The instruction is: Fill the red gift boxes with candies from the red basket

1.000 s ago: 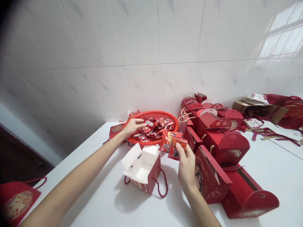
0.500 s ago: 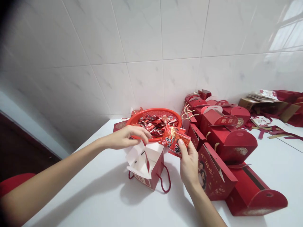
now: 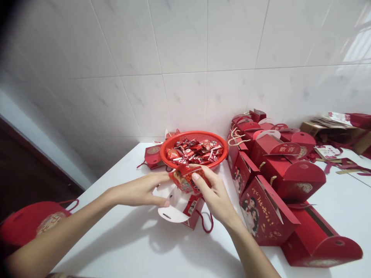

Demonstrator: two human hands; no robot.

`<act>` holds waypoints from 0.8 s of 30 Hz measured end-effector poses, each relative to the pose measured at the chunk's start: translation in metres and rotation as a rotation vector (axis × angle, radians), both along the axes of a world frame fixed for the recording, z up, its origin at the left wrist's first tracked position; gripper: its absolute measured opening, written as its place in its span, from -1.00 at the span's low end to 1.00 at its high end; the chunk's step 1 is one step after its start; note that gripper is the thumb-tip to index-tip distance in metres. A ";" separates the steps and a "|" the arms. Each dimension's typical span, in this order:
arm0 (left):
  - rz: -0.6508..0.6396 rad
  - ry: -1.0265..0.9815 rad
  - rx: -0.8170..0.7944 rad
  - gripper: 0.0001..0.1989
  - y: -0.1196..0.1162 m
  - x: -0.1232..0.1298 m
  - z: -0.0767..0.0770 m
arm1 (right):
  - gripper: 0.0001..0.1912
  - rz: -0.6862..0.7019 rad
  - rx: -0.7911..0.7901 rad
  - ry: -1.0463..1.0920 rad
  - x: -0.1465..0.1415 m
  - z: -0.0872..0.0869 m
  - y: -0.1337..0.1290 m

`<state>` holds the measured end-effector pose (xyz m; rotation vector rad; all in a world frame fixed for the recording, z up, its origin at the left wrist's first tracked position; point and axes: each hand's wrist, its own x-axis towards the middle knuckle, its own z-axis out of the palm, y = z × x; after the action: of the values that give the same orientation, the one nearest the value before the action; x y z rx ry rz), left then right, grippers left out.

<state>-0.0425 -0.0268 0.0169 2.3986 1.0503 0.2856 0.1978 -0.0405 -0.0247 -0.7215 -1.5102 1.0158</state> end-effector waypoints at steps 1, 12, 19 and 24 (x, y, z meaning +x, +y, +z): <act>0.013 -0.033 -0.028 -0.45 0.001 -0.001 -0.003 | -0.68 -0.011 -0.002 -0.015 -0.001 0.001 0.000; 0.062 -0.169 -0.209 -0.36 0.002 0.000 -0.013 | -0.75 -0.081 -0.002 -0.015 -0.017 0.006 0.001; 0.108 -0.122 -0.240 -0.18 0.003 -0.002 -0.017 | -0.78 -0.286 0.136 -0.264 -0.011 -0.007 0.002; 0.157 -0.113 -0.173 -0.08 0.001 -0.002 -0.018 | -0.84 -0.396 0.179 -0.248 0.007 -0.024 0.004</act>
<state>-0.0446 -0.0261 -0.0011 2.1262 1.1639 0.3656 0.2053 -0.0366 -0.0486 -0.9962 -1.5633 0.5004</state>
